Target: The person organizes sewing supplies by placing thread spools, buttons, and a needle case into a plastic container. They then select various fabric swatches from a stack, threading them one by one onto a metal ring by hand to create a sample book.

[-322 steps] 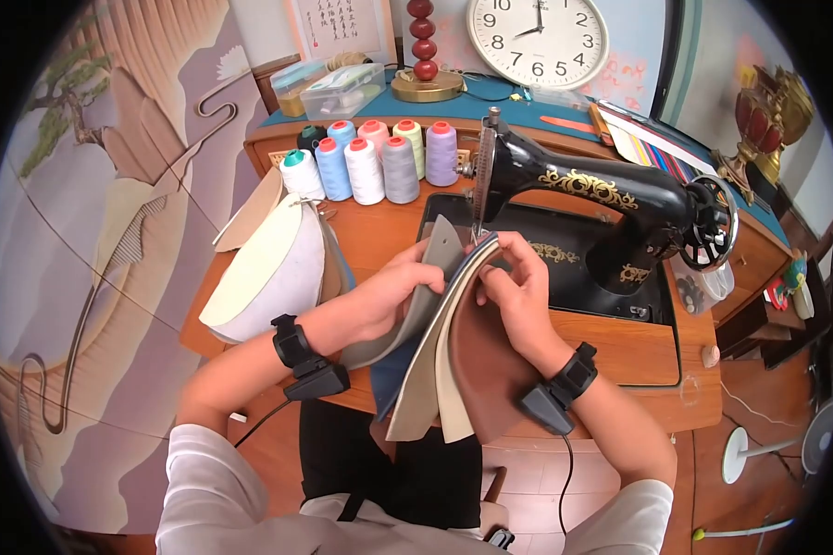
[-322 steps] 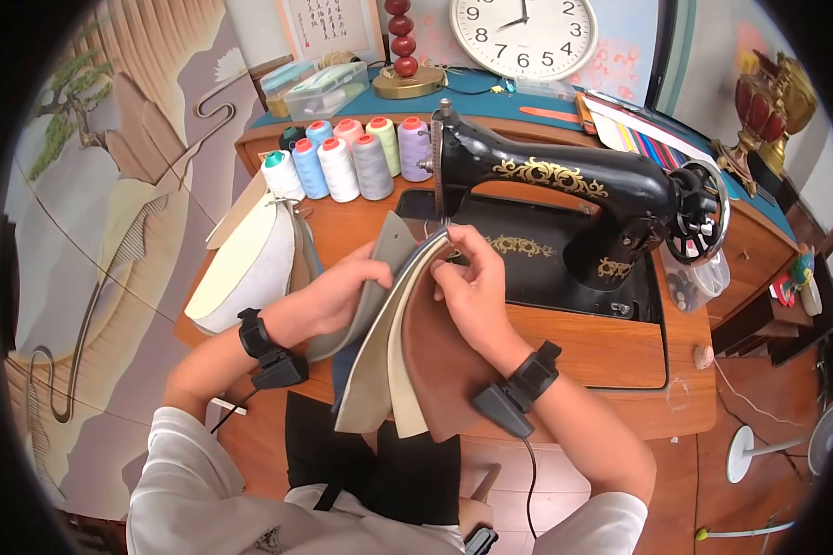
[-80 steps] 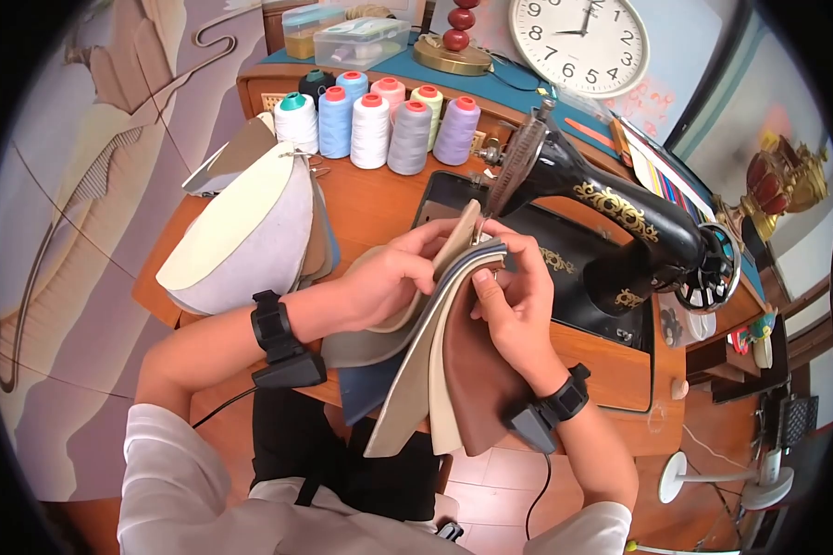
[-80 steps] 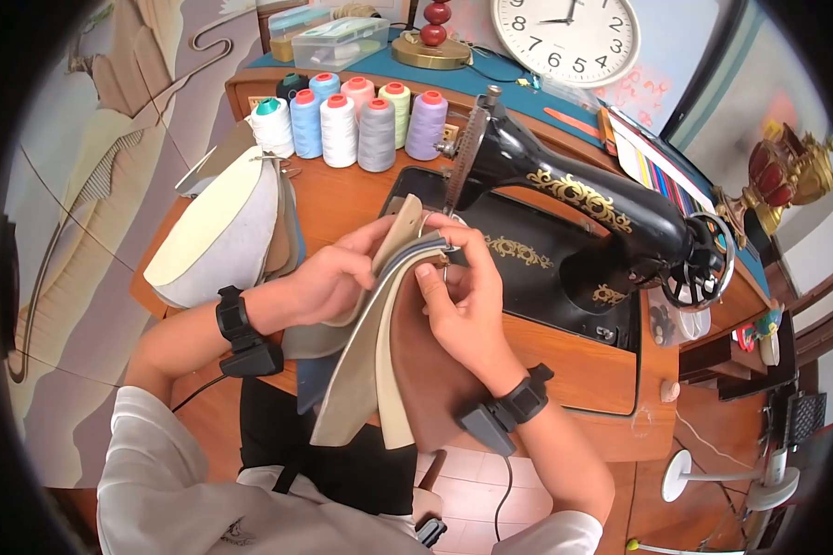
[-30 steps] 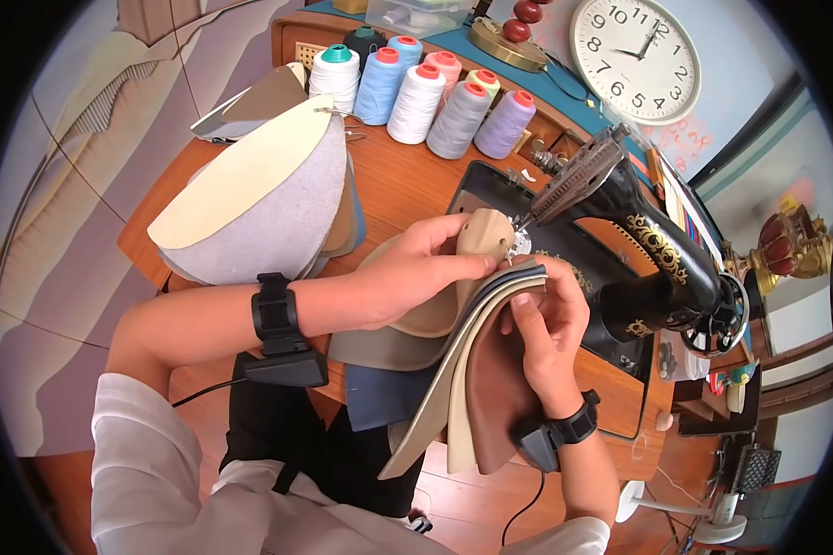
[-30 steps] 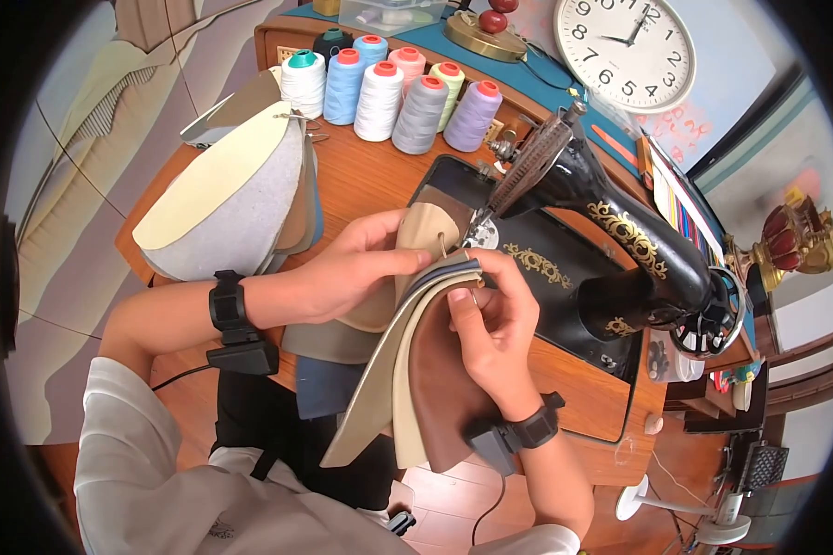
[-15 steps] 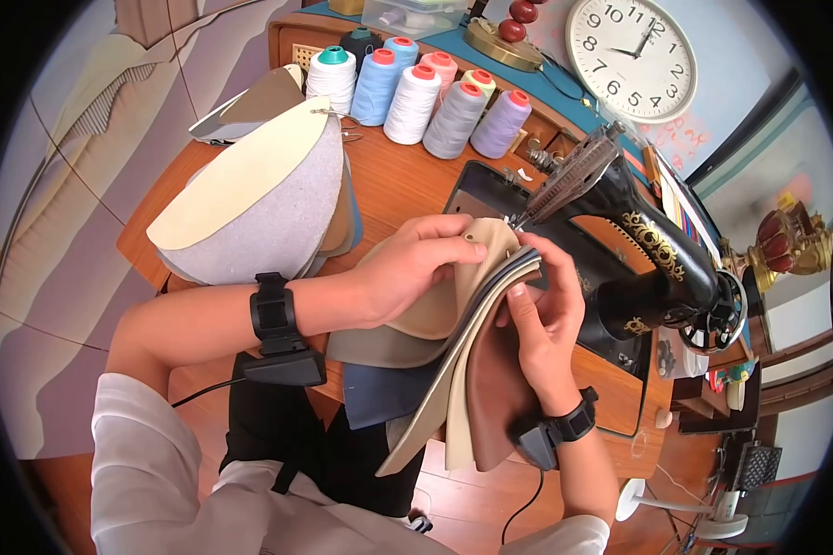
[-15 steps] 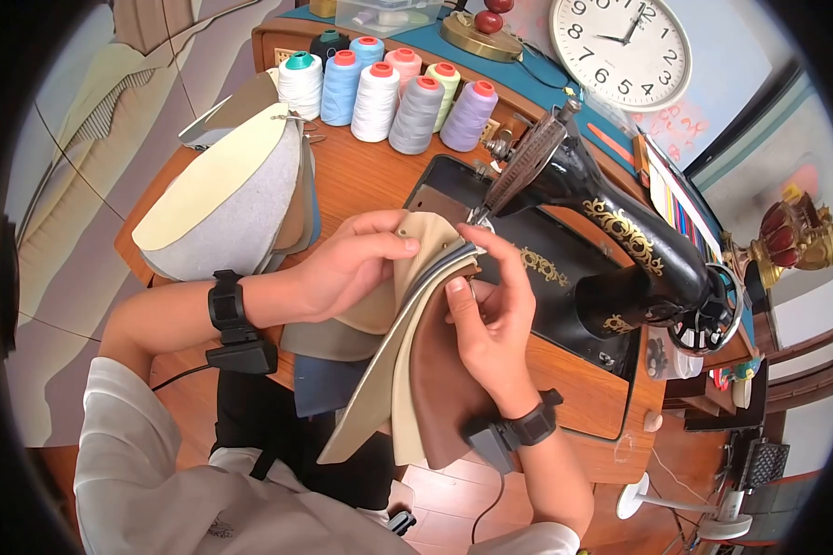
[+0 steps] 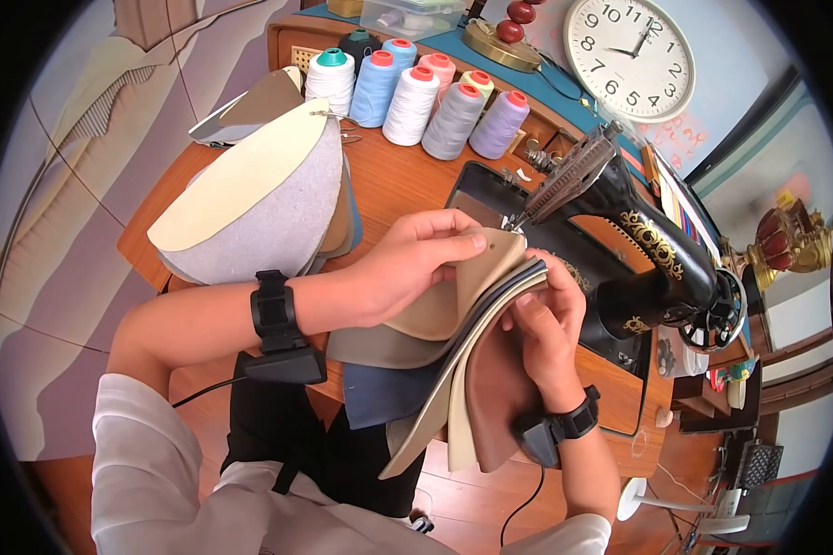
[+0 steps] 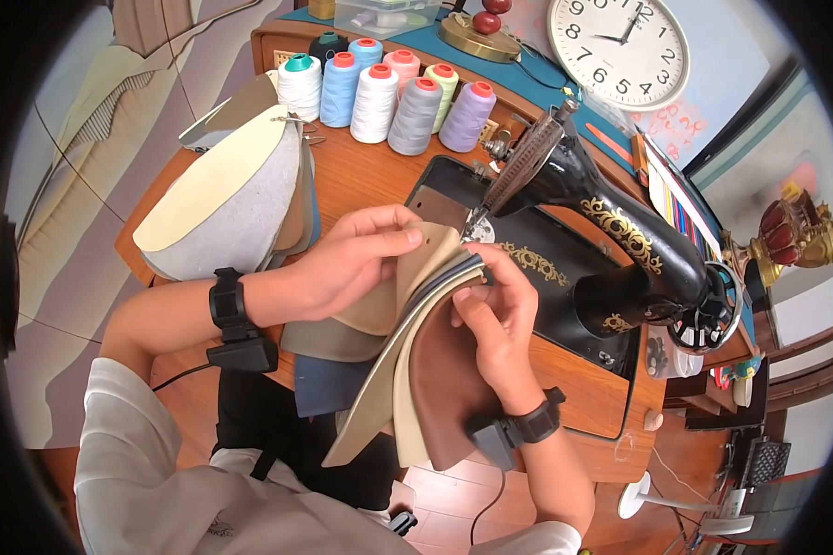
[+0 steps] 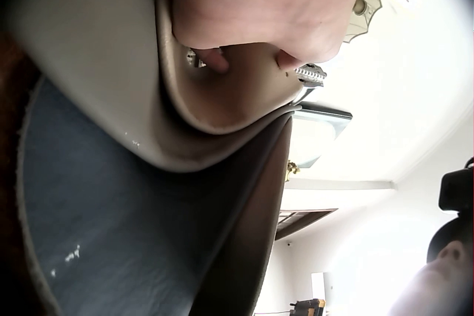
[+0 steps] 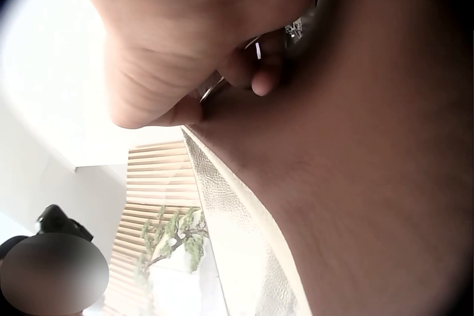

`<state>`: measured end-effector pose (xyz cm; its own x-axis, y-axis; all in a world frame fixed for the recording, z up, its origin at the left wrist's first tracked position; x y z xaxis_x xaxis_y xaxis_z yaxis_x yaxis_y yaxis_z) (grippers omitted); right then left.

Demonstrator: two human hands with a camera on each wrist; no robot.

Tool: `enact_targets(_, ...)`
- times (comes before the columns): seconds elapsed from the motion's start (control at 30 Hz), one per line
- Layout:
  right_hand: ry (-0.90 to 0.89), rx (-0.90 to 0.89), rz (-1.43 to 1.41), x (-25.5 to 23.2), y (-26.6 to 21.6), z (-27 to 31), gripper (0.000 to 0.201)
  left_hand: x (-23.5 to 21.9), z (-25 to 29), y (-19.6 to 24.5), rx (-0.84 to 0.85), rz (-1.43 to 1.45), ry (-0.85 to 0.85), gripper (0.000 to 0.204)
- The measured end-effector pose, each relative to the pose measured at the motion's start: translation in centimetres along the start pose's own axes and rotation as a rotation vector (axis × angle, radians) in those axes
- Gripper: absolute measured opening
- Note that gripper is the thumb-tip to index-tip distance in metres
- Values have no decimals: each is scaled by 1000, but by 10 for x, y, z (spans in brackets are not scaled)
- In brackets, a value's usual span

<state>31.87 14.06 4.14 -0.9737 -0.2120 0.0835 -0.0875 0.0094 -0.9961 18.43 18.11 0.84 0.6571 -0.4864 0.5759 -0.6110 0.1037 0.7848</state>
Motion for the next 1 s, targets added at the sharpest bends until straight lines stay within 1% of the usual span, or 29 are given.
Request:
enact_targets(0.13,-28,34,-57,1,0,-1,40,0,0,-1,4,-5,-10,12)
enact_targets(0.2,-92,31,-84,7,-3,-1,42,1,1,-2,6,-57,-40,13)
enact_targets(0.3,-135,40,-95,12,-3,-1,44,1,2,-4,8,-109,-41,14)
enact_targets(0.5,-153,70,-100,10,1,-2,46,1,3,-6,-40,-39,-29,13)
enact_targets(0.63,-169,59,-108,8,3,-2,46,3,3,-6,-29,-12,-41,13)
enact_targets(0.7,-225,45,-128,10,3,-2,46,3,3,-6,-31,-14,-30,13)
enact_targets(0.9,-216,39,-155,12,3,-1,46,-2,2,-12,-56,-95,-66,15)
enact_targets(1.0,-188,40,-125,13,1,0,45,2,1,-9,-23,-37,-62,17)
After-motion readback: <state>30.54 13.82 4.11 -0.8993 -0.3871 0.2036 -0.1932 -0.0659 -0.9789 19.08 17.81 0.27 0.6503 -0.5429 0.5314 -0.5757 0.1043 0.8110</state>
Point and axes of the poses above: each hand's wrist, its own z-axis away from the middle knuckle, its own x-axis out of the palm, y = z × x, the point moved 10 cm from there along -z, towards the middle knuckle, and after that the axes turned 15 degrees about x, right-handed, at the moved point
